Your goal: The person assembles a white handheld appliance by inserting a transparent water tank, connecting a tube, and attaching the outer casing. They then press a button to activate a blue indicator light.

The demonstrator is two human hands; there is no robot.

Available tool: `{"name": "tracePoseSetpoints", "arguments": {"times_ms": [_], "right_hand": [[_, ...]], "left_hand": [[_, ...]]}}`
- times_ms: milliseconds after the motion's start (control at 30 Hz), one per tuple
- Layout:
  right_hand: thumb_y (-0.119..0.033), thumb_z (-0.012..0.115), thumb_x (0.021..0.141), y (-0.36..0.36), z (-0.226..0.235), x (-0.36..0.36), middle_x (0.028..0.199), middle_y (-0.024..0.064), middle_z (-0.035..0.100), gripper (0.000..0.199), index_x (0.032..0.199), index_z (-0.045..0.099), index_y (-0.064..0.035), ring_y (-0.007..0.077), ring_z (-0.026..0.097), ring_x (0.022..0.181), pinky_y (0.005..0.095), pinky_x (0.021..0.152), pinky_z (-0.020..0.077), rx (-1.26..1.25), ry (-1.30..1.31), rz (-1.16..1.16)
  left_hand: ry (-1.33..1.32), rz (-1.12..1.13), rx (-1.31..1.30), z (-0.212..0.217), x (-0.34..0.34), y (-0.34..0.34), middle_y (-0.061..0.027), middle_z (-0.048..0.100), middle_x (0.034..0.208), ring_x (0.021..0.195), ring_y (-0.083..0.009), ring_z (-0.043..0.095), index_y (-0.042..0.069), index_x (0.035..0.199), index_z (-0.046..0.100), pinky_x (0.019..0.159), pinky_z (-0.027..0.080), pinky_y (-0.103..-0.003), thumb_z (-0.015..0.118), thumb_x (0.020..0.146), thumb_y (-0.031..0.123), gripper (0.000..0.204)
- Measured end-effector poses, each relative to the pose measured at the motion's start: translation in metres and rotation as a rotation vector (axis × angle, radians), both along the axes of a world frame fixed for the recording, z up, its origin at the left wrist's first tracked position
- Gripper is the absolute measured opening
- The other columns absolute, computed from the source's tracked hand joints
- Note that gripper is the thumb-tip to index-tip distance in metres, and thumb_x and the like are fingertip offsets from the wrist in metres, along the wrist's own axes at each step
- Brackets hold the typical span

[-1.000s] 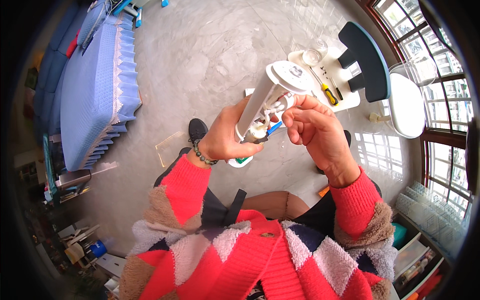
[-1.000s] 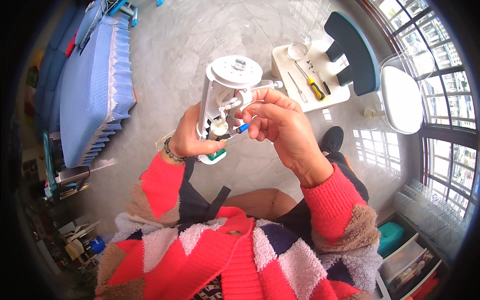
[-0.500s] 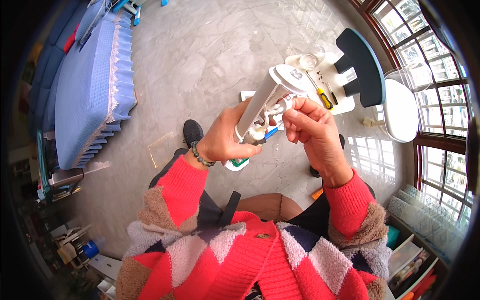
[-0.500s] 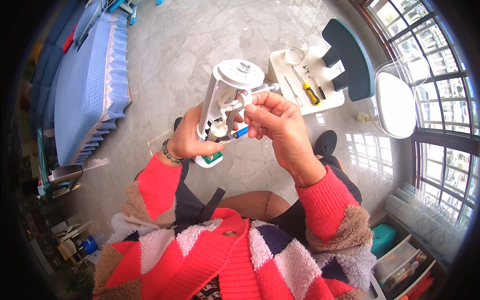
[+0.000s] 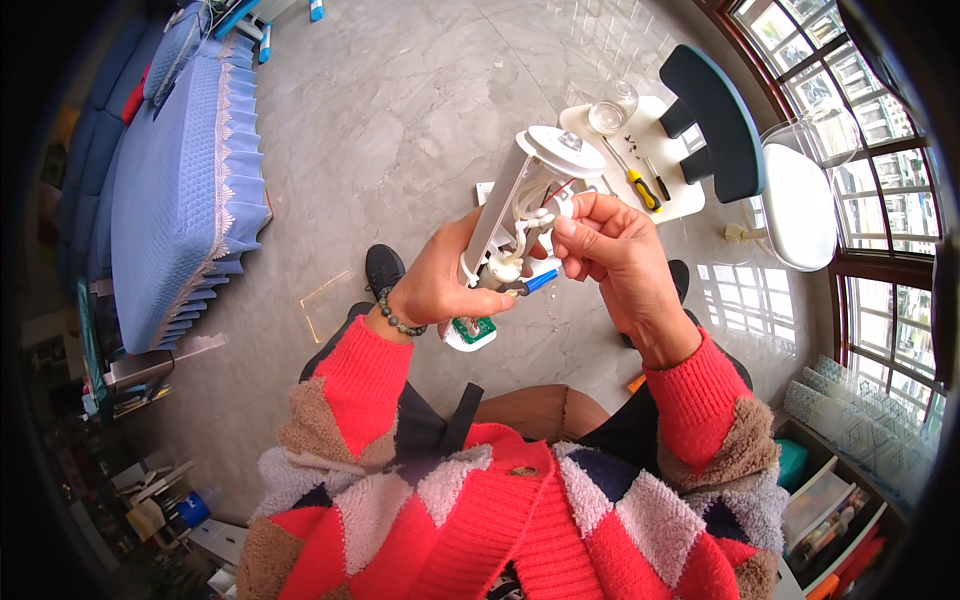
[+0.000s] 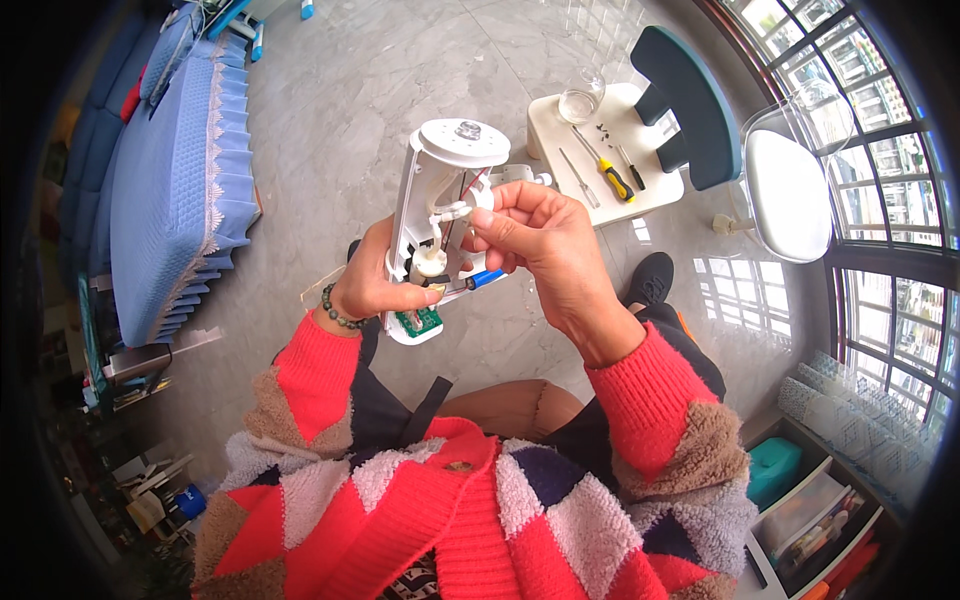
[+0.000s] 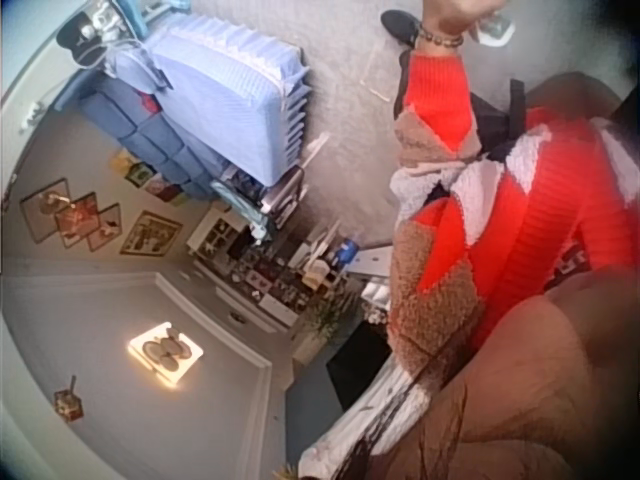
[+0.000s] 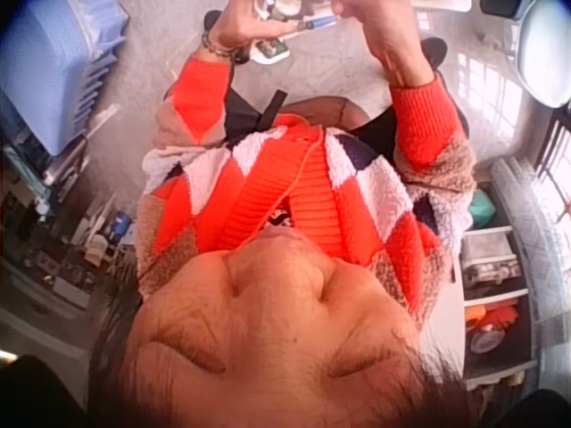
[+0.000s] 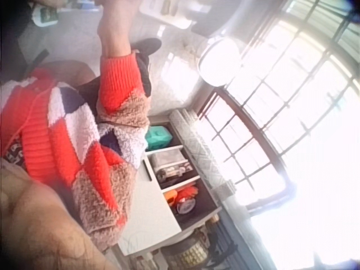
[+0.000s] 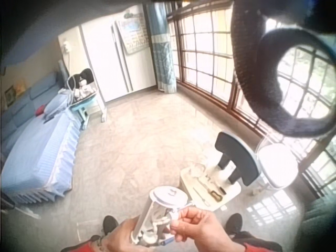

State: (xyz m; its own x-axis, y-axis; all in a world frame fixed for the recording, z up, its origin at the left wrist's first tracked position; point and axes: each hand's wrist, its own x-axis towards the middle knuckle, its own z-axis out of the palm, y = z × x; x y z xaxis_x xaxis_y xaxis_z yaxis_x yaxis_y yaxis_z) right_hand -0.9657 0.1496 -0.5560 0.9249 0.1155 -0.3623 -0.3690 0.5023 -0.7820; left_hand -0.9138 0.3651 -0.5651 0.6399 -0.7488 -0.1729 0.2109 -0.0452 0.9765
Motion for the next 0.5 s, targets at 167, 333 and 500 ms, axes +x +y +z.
{"name": "tracePoseSetpoints", "arguments": {"times_ms": [167,333,500], "right_hand": [[-0.013,0.07,0.09,0.0021,-0.0011,-0.0009,0.075,0.0027,0.068,0.011,0.094,0.066,-0.0037,0.0054,0.057,0.058,0.018,0.056,0.0397,-0.005,0.024,-0.039],[-0.016,0.069,0.092,0.0043,-0.0044,-0.0002,0.073,0.0009,0.065,0.011,0.093,0.066,-0.0054,0.0059,0.056,0.057,0.0183,0.055,0.0405,0.01,-0.002,-0.051],[-0.022,0.066,0.095,0.0056,-0.0026,-0.0017,0.073,-0.0002,0.063,0.014,0.093,0.064,-0.0086,0.007,0.054,0.057,0.0189,0.055,0.0416,-0.019,-0.002,-0.046]], "left_hand": [[-0.025,0.024,0.001,-0.0001,-0.0012,-0.0004,-0.0079,0.066,0.114,0.102,-0.0151,0.063,0.002,0.134,0.051,0.089,0.051,-0.032,0.071,0.07,0.003,0.068],[-0.075,0.042,0.027,-0.0012,-0.002,-0.002,-0.0072,0.067,0.11,0.1,-0.015,0.063,0.002,0.135,0.051,0.088,0.05,-0.031,0.072,0.069,0.004,0.069],[-0.191,0.069,0.07,-0.0042,-0.0031,-0.0036,-0.0076,0.067,0.105,0.096,-0.0158,0.064,0.002,0.134,0.051,0.086,0.05,-0.031,0.073,0.066,0.007,0.072]]}}
